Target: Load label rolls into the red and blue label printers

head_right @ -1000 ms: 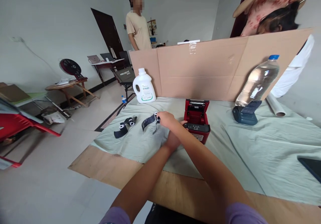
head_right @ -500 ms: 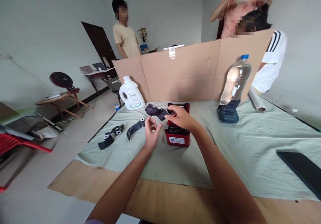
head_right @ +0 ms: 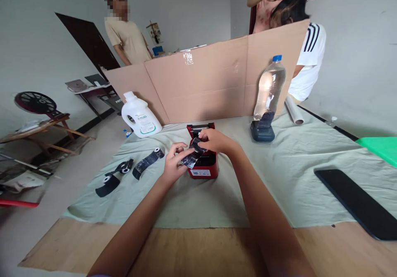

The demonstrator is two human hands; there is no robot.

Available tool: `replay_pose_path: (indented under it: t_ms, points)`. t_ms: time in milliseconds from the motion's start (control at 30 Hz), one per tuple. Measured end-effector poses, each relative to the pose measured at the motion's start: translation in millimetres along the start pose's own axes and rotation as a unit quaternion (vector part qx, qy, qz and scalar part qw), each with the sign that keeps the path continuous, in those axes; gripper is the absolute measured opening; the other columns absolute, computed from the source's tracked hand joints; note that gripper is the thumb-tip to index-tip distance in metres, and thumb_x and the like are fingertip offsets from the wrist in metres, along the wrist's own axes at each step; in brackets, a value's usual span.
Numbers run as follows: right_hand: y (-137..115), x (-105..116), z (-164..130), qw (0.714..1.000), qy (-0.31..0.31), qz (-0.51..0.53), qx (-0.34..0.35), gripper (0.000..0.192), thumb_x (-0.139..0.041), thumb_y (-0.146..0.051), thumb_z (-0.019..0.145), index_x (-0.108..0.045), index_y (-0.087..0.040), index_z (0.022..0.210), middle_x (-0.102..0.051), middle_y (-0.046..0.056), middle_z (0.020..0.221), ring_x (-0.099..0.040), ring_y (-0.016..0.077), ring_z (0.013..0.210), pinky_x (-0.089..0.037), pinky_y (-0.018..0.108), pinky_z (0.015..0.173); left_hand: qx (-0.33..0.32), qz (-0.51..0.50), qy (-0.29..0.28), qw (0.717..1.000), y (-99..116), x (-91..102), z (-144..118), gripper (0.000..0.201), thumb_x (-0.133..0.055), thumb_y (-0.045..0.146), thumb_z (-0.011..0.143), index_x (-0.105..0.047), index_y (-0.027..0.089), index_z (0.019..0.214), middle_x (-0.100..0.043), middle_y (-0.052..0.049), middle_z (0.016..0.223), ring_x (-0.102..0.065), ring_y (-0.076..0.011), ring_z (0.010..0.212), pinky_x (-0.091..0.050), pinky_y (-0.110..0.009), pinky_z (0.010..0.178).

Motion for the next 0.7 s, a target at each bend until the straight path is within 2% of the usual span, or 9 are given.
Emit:
replay_pose_path:
  t_ms: [133,233,433,567,633,700]
  points:
    - [1.9,-7.2,6.6,0.993,-0.005,-0.113,0.036,0.014,-0.059,-0.018,0.085,-0.069,-0.018,0.096,-0.075,0.006,0.098,-0.067,0.0206,0.091,-0.048,0.028,0.079,-0.035,0.064,-0.037,0.997,4.7,-9.7,-2.5,0.024,-0.059,0.018,0.091,-0.075,0.026,0.107,-0.066,-0.006,0.096,-0.061,-0.0181,0.087,-0.051,-0.031,0.077]
    - [3.5,-16.6,10.9,0.980,-0.007,-0.201,0.000,0.022,-0.055,-0.011,0.086,-0.073,-0.018,0.096,-0.076,0.008,0.102,-0.067,0.0219,0.097,-0.045,0.028,0.081,-0.026,0.089,-0.080,0.992,9.1,-11.7,6.0,0.019,-0.059,0.027,0.095,-0.076,0.026,0.103,-0.070,-0.005,0.089,-0.062,-0.0184,0.084,-0.050,-0.032,0.076]
    - [10.1,-37.0,24.7,0.949,0.012,-0.312,-0.052,0.029,-0.054,-0.012,0.086,-0.073,-0.018,0.107,-0.075,0.011,0.112,-0.066,0.0266,0.109,-0.042,0.034,0.090,0.033,0.112,-0.178,0.977,18.0,3.3,28.5,0.019,-0.059,0.030,0.096,-0.077,0.025,0.098,-0.075,-0.004,0.093,-0.065,-0.0188,0.085,-0.048,-0.033,0.077]
    - [12.9,-42.2,27.9,0.941,-0.012,-0.325,-0.092,0.027,-0.058,-0.014,0.083,-0.075,-0.021,0.103,-0.076,0.010,0.108,-0.066,0.0286,0.109,-0.037,0.041,0.098,0.074,0.117,-0.225,0.965,18.8,5.5,31.1,0.017,-0.061,0.028,0.095,-0.078,0.026,0.097,-0.075,-0.004,0.093,-0.065,-0.0205,0.088,-0.048,-0.034,0.078]
    - [8.3,-34.2,23.0,0.950,-0.037,-0.298,-0.090,0.022,-0.060,-0.019,0.084,-0.076,-0.022,0.099,-0.077,0.008,0.104,-0.067,0.0284,0.104,-0.039,0.041,0.093,0.081,0.116,-0.232,0.962,18.0,4.1,30.5,0.019,-0.060,0.029,0.095,-0.078,0.026,0.099,-0.075,-0.004,0.097,-0.064,-0.0214,0.092,-0.048,-0.034,0.079]
    - [2.1,-17.9,14.4,0.966,-0.064,-0.239,-0.071,0.018,-0.058,-0.026,0.086,-0.076,-0.021,0.089,-0.077,0.006,0.093,-0.068,0.0256,0.091,-0.042,0.036,0.081,0.096,0.116,-0.231,0.961,16.6,3.2,30.1,0.020,-0.060,0.031,0.095,-0.078,0.026,0.103,-0.075,-0.004,0.102,-0.063,-0.0225,0.095,-0.048,-0.036,0.083]
Point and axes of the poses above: each hand's wrist, its own z-axis towards the middle knuckle, its own x-axis out of the back of the hand, y = z × x, the point moved 2 cm from there along z, towards the middle knuckle
